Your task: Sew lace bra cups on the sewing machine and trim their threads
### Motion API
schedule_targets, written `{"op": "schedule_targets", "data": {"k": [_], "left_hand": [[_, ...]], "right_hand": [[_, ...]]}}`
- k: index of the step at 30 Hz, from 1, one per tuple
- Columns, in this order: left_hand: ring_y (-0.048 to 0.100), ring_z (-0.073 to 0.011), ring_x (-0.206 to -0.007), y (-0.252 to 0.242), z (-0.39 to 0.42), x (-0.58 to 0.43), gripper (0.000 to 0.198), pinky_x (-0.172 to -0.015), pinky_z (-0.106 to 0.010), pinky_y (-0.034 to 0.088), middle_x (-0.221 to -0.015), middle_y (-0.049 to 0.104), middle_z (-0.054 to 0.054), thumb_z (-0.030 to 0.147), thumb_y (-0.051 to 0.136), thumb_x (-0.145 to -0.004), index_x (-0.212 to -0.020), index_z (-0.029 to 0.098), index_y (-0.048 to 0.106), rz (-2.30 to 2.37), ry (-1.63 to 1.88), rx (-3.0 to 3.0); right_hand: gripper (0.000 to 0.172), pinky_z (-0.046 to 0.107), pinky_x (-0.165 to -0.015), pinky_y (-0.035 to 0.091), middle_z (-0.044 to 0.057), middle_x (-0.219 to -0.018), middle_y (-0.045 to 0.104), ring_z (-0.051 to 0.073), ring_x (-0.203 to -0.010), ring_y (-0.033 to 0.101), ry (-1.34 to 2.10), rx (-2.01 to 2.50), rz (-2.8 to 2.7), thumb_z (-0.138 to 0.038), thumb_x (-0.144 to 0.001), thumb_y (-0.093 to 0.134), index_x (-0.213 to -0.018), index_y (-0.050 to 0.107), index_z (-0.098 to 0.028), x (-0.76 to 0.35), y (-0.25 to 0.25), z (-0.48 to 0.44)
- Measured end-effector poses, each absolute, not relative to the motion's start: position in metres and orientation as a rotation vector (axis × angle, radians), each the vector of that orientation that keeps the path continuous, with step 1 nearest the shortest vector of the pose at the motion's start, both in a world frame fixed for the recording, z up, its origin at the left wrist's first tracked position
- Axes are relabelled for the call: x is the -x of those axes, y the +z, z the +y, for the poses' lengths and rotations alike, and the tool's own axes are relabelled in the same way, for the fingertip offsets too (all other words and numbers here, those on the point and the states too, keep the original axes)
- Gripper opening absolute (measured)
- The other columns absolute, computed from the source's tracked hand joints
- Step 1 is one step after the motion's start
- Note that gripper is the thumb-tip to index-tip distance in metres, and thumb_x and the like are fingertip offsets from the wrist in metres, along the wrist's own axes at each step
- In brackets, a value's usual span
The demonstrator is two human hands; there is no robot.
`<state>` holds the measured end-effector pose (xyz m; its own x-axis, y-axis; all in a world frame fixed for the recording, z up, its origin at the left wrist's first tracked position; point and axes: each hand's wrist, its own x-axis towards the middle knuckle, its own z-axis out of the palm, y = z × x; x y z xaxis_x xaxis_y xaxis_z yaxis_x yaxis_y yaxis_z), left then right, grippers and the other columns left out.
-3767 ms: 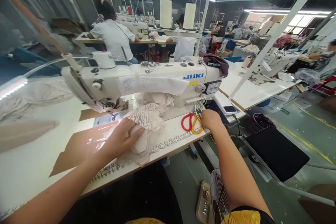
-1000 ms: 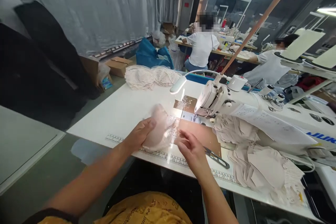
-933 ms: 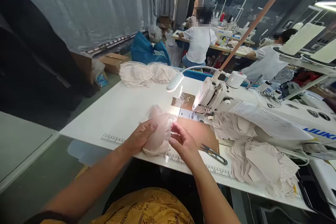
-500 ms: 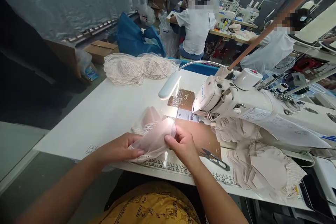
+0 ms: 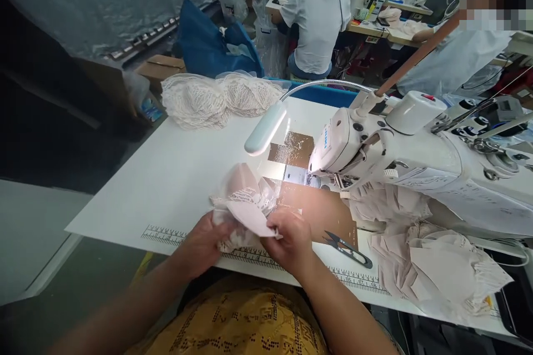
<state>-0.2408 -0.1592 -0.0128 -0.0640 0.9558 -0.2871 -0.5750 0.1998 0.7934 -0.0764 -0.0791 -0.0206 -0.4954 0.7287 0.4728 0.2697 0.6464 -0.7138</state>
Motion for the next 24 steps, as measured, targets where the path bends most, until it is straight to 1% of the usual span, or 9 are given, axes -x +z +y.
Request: {"op": "schedule_targets", "data": {"k": [3,5,6,8,11,13,16,20,24], "left_hand": [[0.062,-0.017,-0.072,-0.015,-0.158,0.236,0.032,-0.068,-0.027,0.052,-0.081,0.069,-0.004,0.037,0.079,-0.072,-0.093,0.016,0.069,0.979,1.307,-0.536],[0.058,-0.0139,-0.061,-0.013,-0.158,0.239,0.03,-0.058,-0.024,0.048,-0.07,0.065,-0.003,0.041,0.078,-0.071,-0.079,0.013,0.068,1.008,1.275,-0.567],[0.056,-0.0131,-0.058,-0.01,-0.158,0.242,0.031,-0.054,-0.023,0.045,-0.067,0.064,-0.003,0.042,0.077,-0.072,-0.077,0.013,0.068,1.021,1.237,-0.604],[0.053,-0.0128,-0.056,-0.004,-0.158,0.245,0.032,-0.053,-0.023,0.043,-0.065,0.062,-0.003,0.043,0.074,-0.075,-0.079,0.012,0.068,1.045,1.13,-0.726],[0.052,-0.0139,-0.061,0.006,-0.154,0.24,0.032,-0.056,-0.025,0.043,-0.068,0.059,-0.004,0.043,0.069,-0.079,-0.075,0.012,0.065,1.046,1.009,-0.967],[0.051,-0.0143,-0.065,0.01,-0.15,0.232,0.029,-0.058,-0.024,0.042,-0.073,0.058,-0.003,0.041,0.065,-0.081,-0.076,0.013,0.062,1.052,1.023,-1.073],[0.047,-0.0126,-0.066,0.012,-0.148,0.221,0.028,-0.057,-0.022,0.04,-0.076,0.054,-0.002,0.041,0.06,-0.084,-0.084,0.013,0.059,1.142,1.136,-1.112],[0.042,-0.0104,-0.061,0.011,-0.149,0.221,0.031,-0.055,-0.021,0.037,-0.072,0.049,0.0,0.045,0.055,-0.087,-0.084,0.014,0.057,1.121,1.144,-1.055],[0.043,-0.009,-0.059,0.011,-0.15,0.224,0.024,-0.054,-0.02,0.036,-0.071,0.048,0.003,0.034,0.068,-0.078,-0.088,0.016,0.055,1.036,0.913,-1.17]], "right_hand": [[0.006,0.028,-0.059,0.051,0.001,-0.072,0.067,0.016,-0.064,0.063,0.928,0.448,-2.235,-0.019,-0.079,0.061,-0.076,0.061,-0.025,0.071,-0.014,-0.078],[0.005,0.033,-0.075,0.055,0.005,-0.093,0.068,0.019,-0.084,0.066,1.222,0.341,-2.258,-0.023,-0.081,0.064,-0.086,0.066,-0.025,0.064,-0.008,-0.075],[0.012,0.036,-0.085,0.054,0.007,-0.107,0.065,0.021,-0.097,0.065,1.383,0.34,-2.196,-0.028,-0.082,0.066,-0.093,0.067,-0.025,0.06,-0.005,-0.072],[0.041,0.042,-0.099,0.048,0.009,-0.132,0.054,0.025,-0.118,0.056,1.641,0.414,-1.976,-0.042,-0.079,0.071,-0.116,0.062,-0.027,0.053,-0.001,-0.068],[0.081,0.042,-0.104,0.044,0.01,-0.142,0.047,0.026,-0.126,0.05,1.894,0.56,-1.799,-0.047,-0.071,0.078,-0.141,0.041,-0.03,0.049,0.002,-0.064],[0.08,0.037,-0.097,0.049,0.008,-0.133,0.056,0.023,-0.116,0.057,1.971,0.64,-1.822,-0.038,-0.069,0.081,-0.139,0.044,-0.029,0.049,0.004,-0.065],[0.051,0.028,-0.077,0.053,0.002,-0.108,0.066,0.017,-0.089,0.063,1.887,0.762,-1.9,-0.028,-0.07,0.078,-0.118,0.06,-0.025,0.05,0.008,-0.068],[0.011,0.02,-0.053,0.041,-0.004,-0.069,0.062,0.011,-0.06,0.053,1.52,0.972,-1.966,-0.016,-0.067,0.07,-0.076,0.063,-0.019,0.05,0.009,-0.069],[0.014,0.018,-0.046,0.033,-0.007,-0.055,0.053,0.009,-0.051,0.045,1.116,1.053,-1.916,-0.012,-0.064,0.063,-0.062,0.052,-0.02,0.053,0.001,-0.069]]}}
